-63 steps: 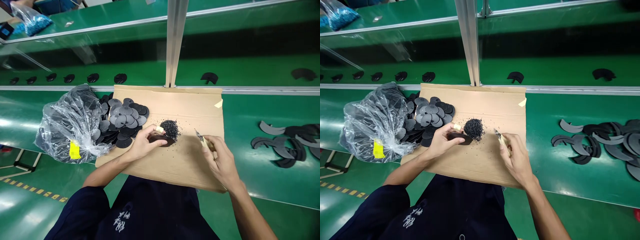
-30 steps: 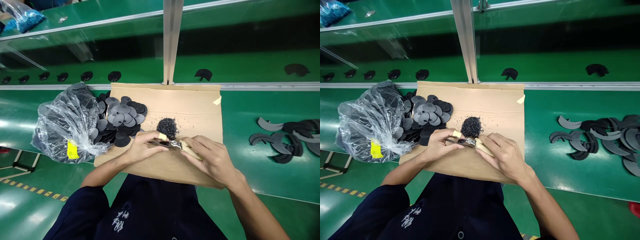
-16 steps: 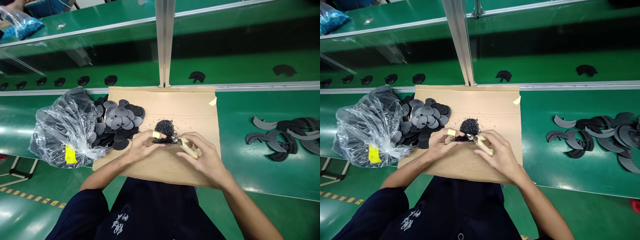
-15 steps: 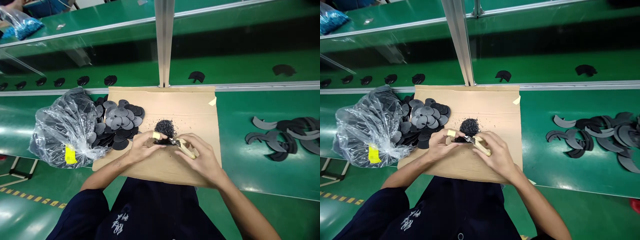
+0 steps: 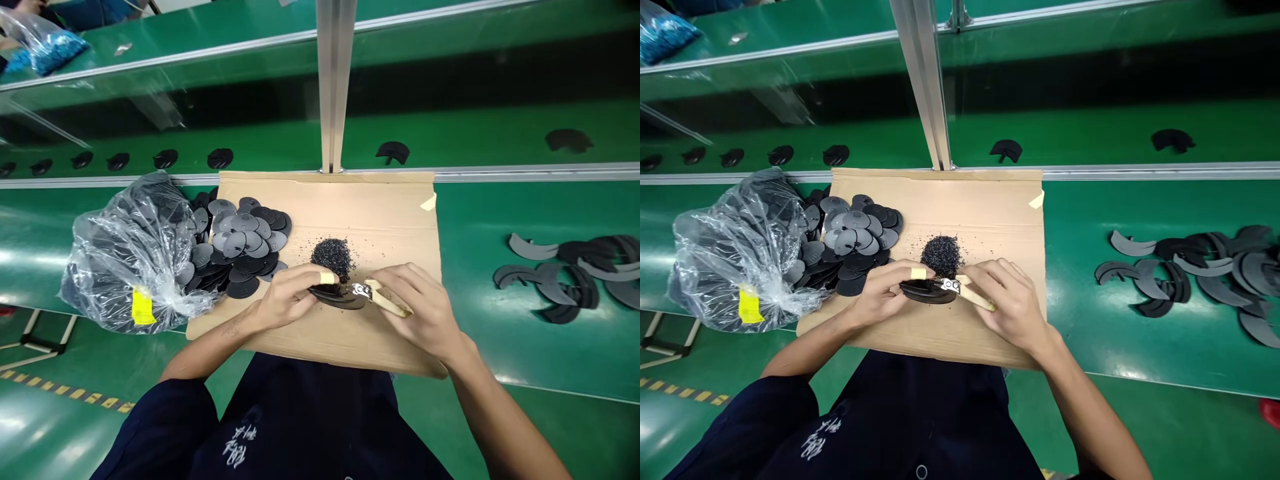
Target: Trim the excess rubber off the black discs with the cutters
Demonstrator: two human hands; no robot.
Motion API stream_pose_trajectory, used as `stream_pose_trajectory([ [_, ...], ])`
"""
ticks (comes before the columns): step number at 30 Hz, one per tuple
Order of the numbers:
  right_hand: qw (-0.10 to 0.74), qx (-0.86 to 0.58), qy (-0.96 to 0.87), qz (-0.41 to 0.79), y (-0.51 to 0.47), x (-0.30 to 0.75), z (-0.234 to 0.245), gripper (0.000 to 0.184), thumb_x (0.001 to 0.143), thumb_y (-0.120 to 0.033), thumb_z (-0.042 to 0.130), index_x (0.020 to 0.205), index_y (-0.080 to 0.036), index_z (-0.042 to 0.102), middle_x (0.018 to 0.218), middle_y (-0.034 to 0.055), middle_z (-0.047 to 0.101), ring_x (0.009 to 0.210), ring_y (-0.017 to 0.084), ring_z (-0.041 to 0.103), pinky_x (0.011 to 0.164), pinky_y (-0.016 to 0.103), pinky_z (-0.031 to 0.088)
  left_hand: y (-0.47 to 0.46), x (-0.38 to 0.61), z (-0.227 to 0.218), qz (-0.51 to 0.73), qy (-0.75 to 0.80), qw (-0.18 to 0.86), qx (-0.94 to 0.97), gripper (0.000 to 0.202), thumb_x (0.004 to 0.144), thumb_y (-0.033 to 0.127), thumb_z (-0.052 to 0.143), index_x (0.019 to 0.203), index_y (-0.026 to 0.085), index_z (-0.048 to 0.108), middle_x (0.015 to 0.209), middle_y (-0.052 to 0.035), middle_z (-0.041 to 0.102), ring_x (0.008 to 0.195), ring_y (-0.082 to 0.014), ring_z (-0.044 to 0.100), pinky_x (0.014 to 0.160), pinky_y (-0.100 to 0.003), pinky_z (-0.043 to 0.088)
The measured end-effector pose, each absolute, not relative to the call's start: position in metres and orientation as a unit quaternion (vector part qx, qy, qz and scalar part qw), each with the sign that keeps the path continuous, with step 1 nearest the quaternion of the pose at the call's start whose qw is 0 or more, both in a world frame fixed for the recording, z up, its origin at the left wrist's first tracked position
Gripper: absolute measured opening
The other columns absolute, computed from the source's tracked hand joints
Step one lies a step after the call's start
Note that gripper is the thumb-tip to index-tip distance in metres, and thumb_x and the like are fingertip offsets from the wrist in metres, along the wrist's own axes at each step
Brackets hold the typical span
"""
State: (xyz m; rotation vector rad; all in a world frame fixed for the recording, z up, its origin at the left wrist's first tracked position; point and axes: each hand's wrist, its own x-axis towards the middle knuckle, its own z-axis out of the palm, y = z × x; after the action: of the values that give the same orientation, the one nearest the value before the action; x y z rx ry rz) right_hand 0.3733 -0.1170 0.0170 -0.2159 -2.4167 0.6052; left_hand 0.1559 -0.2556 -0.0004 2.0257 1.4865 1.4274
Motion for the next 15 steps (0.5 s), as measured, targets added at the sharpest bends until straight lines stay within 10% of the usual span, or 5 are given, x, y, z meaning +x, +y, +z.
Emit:
stream_pose_trajectory([
  [15,0.282,-0.105,-0.950,0.081,-0.1240,0.3750,0.0191,0.026,0.102,-0.023,0.058,0.127,-0.020,0.063,0.088,0.0054,0.071,0.071,0.019,0.060,0.062,0.033,0.044,-0.2585,0.1611,0.0020,0.534,0.502,0.143,0.665,0.026,0.094,0.011,0.064,0.119,0.016,0.071,0.102,-0.0107,0.077,0.093,-0.0164,0.075,0.081,-0.025,0.063],
])
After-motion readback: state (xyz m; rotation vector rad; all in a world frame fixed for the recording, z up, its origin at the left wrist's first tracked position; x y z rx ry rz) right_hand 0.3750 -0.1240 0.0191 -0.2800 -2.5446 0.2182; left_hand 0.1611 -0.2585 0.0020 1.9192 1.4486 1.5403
